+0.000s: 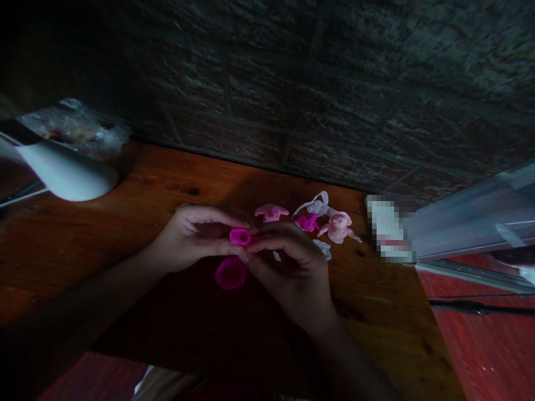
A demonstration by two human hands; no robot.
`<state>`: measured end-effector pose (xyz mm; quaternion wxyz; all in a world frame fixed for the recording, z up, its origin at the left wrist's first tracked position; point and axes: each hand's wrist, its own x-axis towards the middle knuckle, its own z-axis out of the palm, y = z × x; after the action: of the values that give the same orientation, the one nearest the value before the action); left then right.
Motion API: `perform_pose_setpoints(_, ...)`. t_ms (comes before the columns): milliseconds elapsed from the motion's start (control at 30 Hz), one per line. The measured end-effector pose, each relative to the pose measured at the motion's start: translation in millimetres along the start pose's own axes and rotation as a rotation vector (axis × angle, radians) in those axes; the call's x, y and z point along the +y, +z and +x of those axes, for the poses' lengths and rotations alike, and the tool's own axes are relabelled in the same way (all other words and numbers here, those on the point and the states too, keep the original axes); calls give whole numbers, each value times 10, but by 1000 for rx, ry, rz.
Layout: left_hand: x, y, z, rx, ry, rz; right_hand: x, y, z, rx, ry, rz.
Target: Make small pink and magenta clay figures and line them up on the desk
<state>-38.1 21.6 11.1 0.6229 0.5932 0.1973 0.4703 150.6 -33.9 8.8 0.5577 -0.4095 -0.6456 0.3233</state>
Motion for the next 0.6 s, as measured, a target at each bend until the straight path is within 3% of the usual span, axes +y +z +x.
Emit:
perform_pose_setpoints(200, -3, 2, 24, -17, 65, 12, -15, 3, 5, 3, 229, 208)
perform_pose_setpoints(600, -58, -16, -9, -57, 169, 117, 77, 31, -9, -31, 224, 230)
